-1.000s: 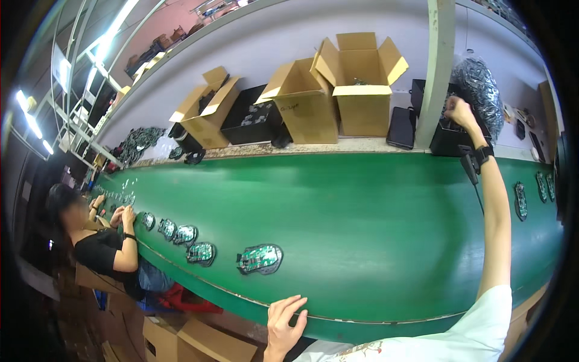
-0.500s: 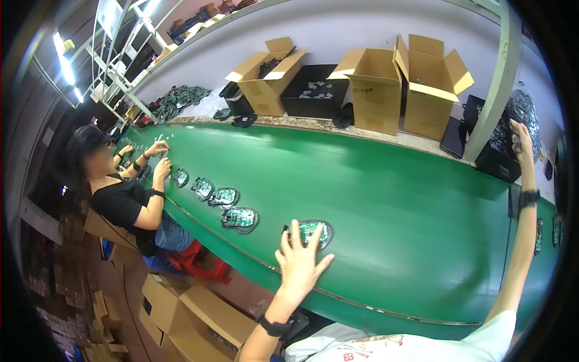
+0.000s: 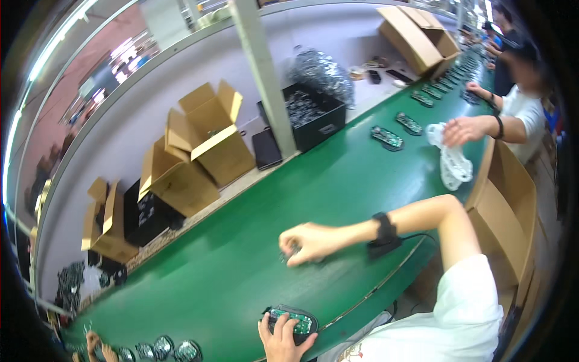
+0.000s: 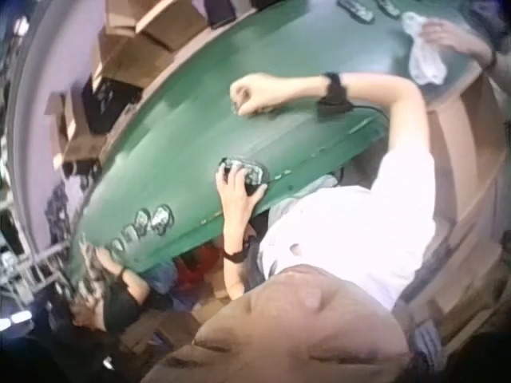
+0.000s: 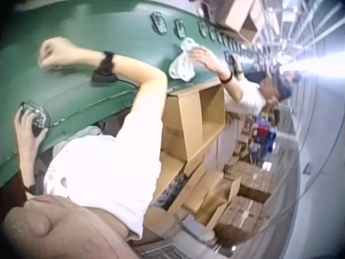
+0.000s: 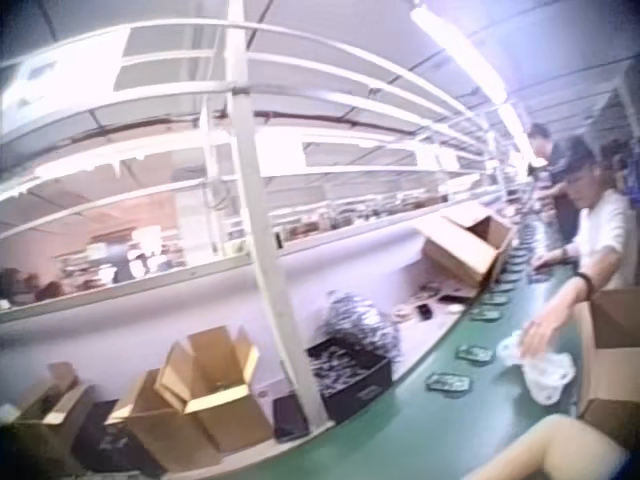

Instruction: The person assembles small electronic devices on a green table by placing circular components onto circuit boards. They repeatedly pick up components from a blue bin and attach them to the boards, then move the completed units aside.

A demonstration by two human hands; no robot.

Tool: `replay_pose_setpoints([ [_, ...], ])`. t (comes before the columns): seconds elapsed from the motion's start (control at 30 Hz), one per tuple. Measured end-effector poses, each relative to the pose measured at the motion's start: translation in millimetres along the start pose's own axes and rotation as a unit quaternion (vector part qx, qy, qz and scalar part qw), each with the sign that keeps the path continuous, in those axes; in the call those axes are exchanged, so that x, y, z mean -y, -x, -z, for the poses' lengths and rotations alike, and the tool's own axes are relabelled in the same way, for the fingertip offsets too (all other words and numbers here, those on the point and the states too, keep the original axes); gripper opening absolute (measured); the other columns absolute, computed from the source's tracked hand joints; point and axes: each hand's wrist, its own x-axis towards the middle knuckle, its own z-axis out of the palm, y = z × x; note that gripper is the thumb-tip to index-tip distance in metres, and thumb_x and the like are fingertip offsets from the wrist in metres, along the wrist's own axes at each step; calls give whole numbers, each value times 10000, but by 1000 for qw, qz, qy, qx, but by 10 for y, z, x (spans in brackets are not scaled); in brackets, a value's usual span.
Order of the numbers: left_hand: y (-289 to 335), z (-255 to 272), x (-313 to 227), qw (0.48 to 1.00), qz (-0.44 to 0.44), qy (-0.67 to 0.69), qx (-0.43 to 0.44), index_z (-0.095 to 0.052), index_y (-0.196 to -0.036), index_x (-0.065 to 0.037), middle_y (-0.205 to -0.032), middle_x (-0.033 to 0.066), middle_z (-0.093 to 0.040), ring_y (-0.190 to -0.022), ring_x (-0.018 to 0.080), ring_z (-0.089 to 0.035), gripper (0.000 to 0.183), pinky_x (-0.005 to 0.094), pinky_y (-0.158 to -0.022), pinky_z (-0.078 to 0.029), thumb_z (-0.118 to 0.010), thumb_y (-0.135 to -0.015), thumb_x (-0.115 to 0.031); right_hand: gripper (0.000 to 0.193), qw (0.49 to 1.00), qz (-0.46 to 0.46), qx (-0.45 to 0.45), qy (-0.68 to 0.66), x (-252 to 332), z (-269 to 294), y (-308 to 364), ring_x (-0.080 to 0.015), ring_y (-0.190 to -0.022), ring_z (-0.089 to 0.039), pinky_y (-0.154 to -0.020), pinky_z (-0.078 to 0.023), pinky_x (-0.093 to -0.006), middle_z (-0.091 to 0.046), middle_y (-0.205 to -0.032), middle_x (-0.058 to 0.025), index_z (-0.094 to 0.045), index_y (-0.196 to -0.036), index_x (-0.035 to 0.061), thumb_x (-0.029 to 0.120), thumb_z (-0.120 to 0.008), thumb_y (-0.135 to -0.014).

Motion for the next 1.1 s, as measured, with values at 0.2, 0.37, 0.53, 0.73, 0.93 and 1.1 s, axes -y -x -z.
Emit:
replay_pose_setpoints([
  [0.2, 32, 80, 131, 994, -71, -78, 41, -697, -1184, -207, -1262, 142, -528, -1251, 416, -442, 475, 622, -1077, -338, -833, -732, -257, 282, 927, 187, -26, 324, -130, -800, 13, -315, -832, -647, -636, -558, -447, -549, -995, -138, -525, -1042, 71, 181, -695, -846],
  [0.37, 12, 211, 229, 993, -78, -85, 29, -691, -1187, -181, -1273, 146, -533, -1252, 401, -465, 462, 603, -1060, -358, -817, -743, -198, 344, 913, 164, -17, 372, -62, -816, 75, -314, -977, -621, -664, -585, -457, -519, -1077, -144, -528, -1112, 104, 237, -710, -853],
  [0.53, -46, 269, 319, 993, -28, -84, 74, -689, -1203, -219, -1364, 170, -527, -1335, 496, -377, 516, 595, -1062, -365, -800, -702, -168, 526, 917, 165, 16, 362, 104, -695, 224, -376, -1131, -554, -777, -597, -470, -518, -1257, -181, -546, -1298, 144, 279, -749, -833],
  [0.73, -140, 210, 132, 992, -23, -98, 71, -672, -1225, -191, -1401, 166, -517, -1357, 491, -381, 538, 558, -1093, -398, -731, -706, -59, 658, 966, 98, 20, 238, 109, -214, 527, -351, -1208, -530, -1013, -480, -444, -530, -1343, -167, -509, -1402, 78, 208, -762, -809],
  [0.93, -117, 185, 83, 992, -38, -95, 73, -681, -1219, -200, -1404, 152, -530, -1364, 483, -396, 533, 564, -1080, -411, -715, -714, -33, 544, 968, 61, -1, 245, 95, -51, 773, -340, -1197, -529, -1005, -475, -427, -535, -1308, -158, -540, -1357, 51, 73, -667, -829],
  [1.1, -155, 116, 74, 991, -71, -82, 76, -681, -1231, -221, -1426, 153, -515, -1356, 483, -400, 538, 585, -1056, -408, -743, -717, -77, 424, 958, 8, -32, 284, 117, -14, 979, -314, -1110, -565, -940, -497, -422, -577, -1175, -134, -613, -1255, 37, 114, -699, -846],
])
